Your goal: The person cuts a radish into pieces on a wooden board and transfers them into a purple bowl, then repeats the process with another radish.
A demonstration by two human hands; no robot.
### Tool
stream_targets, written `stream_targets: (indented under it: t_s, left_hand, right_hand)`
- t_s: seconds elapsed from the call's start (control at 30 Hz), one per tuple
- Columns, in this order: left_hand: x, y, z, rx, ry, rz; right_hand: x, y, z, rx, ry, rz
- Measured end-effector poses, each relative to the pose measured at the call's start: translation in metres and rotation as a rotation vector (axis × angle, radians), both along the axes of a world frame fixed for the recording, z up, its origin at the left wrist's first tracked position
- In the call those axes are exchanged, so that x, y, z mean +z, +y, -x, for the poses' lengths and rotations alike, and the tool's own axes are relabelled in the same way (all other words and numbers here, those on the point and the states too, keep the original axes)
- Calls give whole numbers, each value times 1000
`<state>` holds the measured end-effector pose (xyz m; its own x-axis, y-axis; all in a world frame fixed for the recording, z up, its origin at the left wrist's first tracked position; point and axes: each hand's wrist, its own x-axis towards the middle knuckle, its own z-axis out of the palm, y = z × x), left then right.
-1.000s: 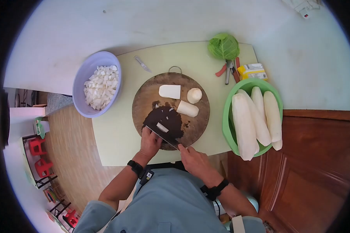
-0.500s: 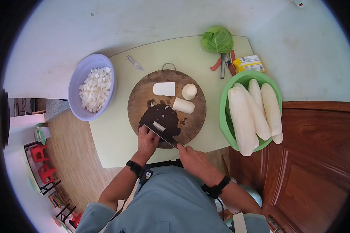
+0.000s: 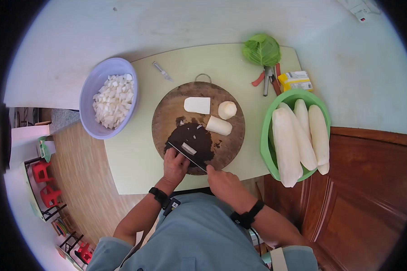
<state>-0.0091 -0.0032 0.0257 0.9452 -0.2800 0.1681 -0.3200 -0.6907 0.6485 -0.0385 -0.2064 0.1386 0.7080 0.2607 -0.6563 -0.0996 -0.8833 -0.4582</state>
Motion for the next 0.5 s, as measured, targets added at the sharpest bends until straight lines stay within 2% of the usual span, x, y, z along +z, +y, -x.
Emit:
stream_targets:
  t_s: [0.33, 0.5]
  left_hand:
    - [-5, 2, 2, -1, -5, -64]
    - [-3, 2, 1, 5, -22, 24]
  right_hand:
    - [-40, 20, -15, -44, -74, -15]
    - [-42, 4, -14, -108, -152, -81]
